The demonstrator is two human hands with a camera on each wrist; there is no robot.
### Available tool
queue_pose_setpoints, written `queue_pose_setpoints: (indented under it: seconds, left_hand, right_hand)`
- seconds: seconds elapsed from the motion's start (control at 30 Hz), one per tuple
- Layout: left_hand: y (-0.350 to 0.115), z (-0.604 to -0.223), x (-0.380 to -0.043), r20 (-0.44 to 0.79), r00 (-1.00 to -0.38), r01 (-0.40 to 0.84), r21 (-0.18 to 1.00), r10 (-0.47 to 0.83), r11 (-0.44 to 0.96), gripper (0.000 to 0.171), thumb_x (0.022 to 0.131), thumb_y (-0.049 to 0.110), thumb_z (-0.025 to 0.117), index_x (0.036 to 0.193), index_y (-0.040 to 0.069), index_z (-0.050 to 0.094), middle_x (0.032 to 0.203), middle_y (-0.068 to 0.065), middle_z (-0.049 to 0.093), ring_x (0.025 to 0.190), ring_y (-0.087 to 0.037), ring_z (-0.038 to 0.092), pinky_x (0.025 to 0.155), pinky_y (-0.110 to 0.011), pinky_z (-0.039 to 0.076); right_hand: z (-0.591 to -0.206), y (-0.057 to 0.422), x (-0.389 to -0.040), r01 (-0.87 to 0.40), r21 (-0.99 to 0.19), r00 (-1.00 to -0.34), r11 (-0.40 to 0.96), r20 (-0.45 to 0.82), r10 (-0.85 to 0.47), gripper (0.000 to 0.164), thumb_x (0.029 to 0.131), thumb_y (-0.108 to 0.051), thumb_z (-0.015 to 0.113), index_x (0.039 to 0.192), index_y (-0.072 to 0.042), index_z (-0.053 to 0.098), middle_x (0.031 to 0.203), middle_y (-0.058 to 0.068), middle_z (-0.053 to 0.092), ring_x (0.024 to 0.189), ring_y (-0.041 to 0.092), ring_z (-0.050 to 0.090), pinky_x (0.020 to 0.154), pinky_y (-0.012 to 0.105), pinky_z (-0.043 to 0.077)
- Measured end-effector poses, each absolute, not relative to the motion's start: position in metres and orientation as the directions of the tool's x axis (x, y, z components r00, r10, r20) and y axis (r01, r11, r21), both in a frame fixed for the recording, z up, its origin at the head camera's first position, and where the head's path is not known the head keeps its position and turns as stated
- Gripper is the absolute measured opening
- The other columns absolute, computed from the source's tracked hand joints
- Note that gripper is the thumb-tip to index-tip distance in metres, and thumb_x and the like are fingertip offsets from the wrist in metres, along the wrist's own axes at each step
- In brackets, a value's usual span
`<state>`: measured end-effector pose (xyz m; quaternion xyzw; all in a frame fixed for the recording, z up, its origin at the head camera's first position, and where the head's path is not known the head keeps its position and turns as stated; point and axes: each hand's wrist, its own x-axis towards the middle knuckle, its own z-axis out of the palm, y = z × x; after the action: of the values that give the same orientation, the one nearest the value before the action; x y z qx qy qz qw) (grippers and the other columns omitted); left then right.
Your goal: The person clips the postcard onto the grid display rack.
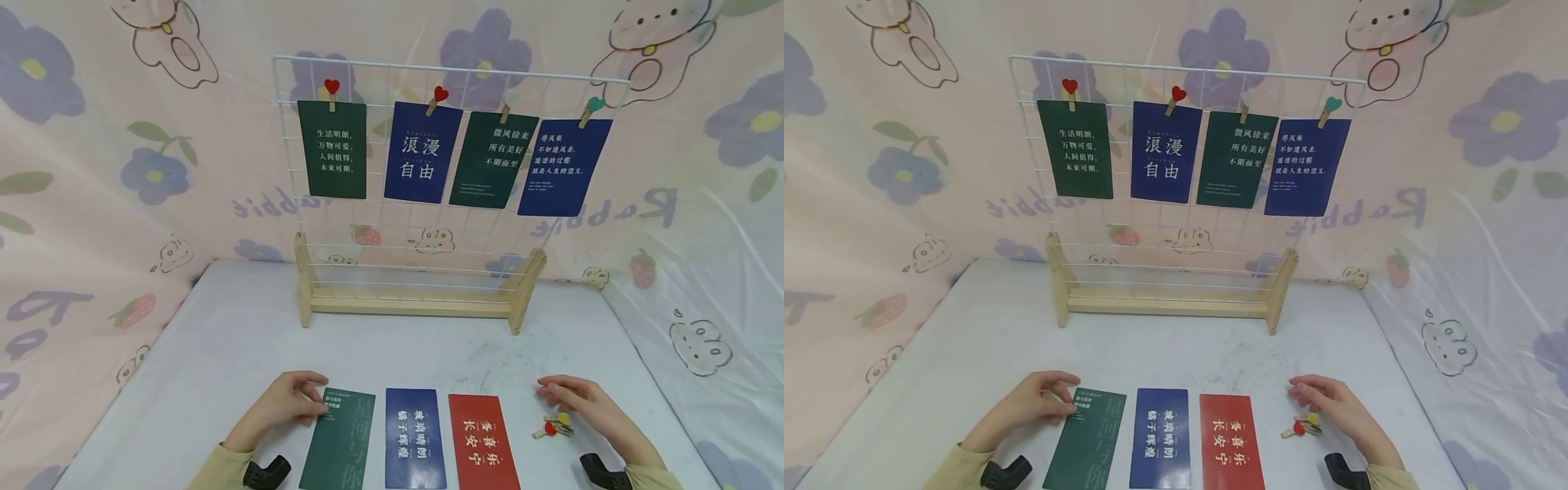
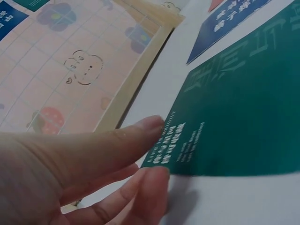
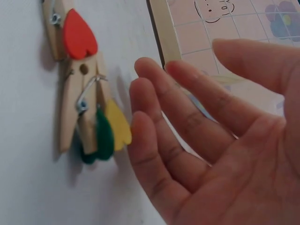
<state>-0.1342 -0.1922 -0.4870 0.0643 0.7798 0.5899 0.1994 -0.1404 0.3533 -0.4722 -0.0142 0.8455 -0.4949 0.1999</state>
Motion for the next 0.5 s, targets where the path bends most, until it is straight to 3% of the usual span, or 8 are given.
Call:
queue_pose_setpoints:
  seconds: [0.23, 0.5]
  left_hand:
    - [-0.1875, -0.4913, -0.1324, -0.225, -0.931, -0.127, 0.938, 0.287, 0.323, 0.059, 0.067, 0.002, 0.085, 0.118, -0.008, 0.058, 0.076, -0.009, 0.060, 0.053, -0.017, 0.057, 0.050, -0.032, 0.053]
    - [-0.1843, -0.4953, -0.1342, -0.190, -0.953, -0.087, 0.918, 0.236, 0.386, 0.052, 0.065, 0.004, 0.087, 0.110, -0.003, 0.063, 0.072, -0.005, 0.060, 0.055, -0.016, 0.054, 0.049, -0.028, 0.050]
  right_hand:
    - [-0.4745, 0.3552, -0.1376, 0.160, -0.847, -0.921, 0.507, -0.312, -0.232, 0.049, 0.100, -0.032, 0.050, 0.132, 0.006, 0.050, 0.117, 0.017, 0.063, 0.095, 0.020, 0.061, 0.077, 0.029, 0.053]
    - [-0.4731, 0.3618, -0.1337, 0.166, -0.852, -0.925, 0.496, -0.309, -0.221, 0.050, 0.101, -0.030, 0.050, 0.132, 0.008, 0.048, 0.116, 0.019, 0.063, 0.094, 0.019, 0.061, 0.076, 0.031, 0.054]
